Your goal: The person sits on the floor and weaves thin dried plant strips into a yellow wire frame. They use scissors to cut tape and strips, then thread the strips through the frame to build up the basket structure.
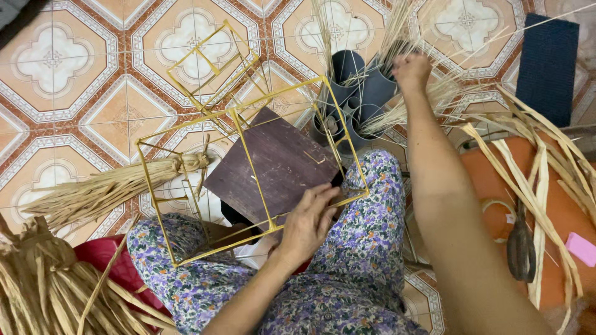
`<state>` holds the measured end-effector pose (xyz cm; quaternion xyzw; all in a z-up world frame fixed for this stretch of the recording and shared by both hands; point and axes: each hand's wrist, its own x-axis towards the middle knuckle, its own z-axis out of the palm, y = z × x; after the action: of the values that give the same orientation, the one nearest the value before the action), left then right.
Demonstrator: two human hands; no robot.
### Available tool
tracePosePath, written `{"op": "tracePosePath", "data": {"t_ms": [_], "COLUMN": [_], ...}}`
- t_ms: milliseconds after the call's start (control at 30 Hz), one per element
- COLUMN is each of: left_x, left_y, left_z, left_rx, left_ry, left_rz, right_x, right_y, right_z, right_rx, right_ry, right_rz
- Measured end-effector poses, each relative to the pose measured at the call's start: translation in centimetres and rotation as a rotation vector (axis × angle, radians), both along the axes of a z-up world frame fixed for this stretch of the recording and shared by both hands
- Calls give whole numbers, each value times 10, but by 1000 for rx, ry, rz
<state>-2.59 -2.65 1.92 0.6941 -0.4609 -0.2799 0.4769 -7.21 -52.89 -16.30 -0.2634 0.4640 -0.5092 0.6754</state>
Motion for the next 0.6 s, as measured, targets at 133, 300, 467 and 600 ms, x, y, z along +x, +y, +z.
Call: {"op": "tracePosePath", "data": {"t_ms": [133,300,467,600], "left_x": [2,1,2,3], "left_y": [1,-3,-5,-5], "left_z": [-5,-4,-5,-7], "left_rx": [-80,-122,-44,-124], "left_ry": [-98,-102,4,-33], "left_rz": [17,35,46,49], "right_x": [-4,2,7,4], "right_y": [10,13,22,20], "right_z": [-2,18,15,2], "right_rx": [-452,-1171,-548,-462], "right_ry": [909,972,922,1013], "right_rz": [277,-182,228,327]}}
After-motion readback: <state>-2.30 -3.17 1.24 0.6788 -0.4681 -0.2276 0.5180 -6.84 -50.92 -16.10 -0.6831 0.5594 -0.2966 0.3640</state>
